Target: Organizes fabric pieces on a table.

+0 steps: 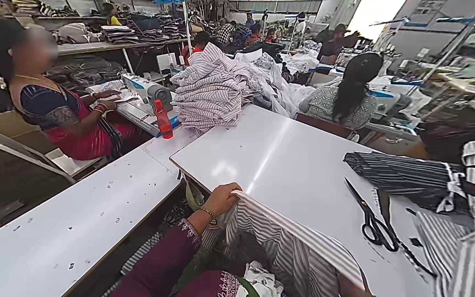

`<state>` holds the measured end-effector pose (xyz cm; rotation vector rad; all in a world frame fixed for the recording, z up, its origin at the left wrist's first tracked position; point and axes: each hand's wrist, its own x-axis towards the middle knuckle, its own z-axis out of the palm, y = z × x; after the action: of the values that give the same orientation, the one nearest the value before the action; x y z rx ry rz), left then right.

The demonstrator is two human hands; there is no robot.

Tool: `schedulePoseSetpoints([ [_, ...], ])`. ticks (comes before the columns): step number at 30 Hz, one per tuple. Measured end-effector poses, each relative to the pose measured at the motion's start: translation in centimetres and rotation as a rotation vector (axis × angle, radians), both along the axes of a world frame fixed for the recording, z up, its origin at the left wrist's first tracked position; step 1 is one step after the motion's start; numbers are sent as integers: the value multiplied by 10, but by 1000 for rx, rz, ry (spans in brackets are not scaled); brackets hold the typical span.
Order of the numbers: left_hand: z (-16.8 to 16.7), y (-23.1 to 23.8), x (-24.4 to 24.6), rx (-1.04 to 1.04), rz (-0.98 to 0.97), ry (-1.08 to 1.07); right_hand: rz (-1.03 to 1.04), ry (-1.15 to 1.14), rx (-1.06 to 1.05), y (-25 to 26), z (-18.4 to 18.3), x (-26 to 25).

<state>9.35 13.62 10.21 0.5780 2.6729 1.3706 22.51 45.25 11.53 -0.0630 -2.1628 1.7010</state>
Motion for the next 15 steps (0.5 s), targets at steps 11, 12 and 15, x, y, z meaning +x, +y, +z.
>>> schedulePoseSetpoints([
  [11,-41,24,-30,-336,57,80,10,-245,-527,41,-67,-48],
  [12,-43,23,-29,-322,63,96,2,-256,-528,43,-69,-49],
  [15,-44,23,-28,-292,84,132,-2,-287,-535,41,-64,-51],
])
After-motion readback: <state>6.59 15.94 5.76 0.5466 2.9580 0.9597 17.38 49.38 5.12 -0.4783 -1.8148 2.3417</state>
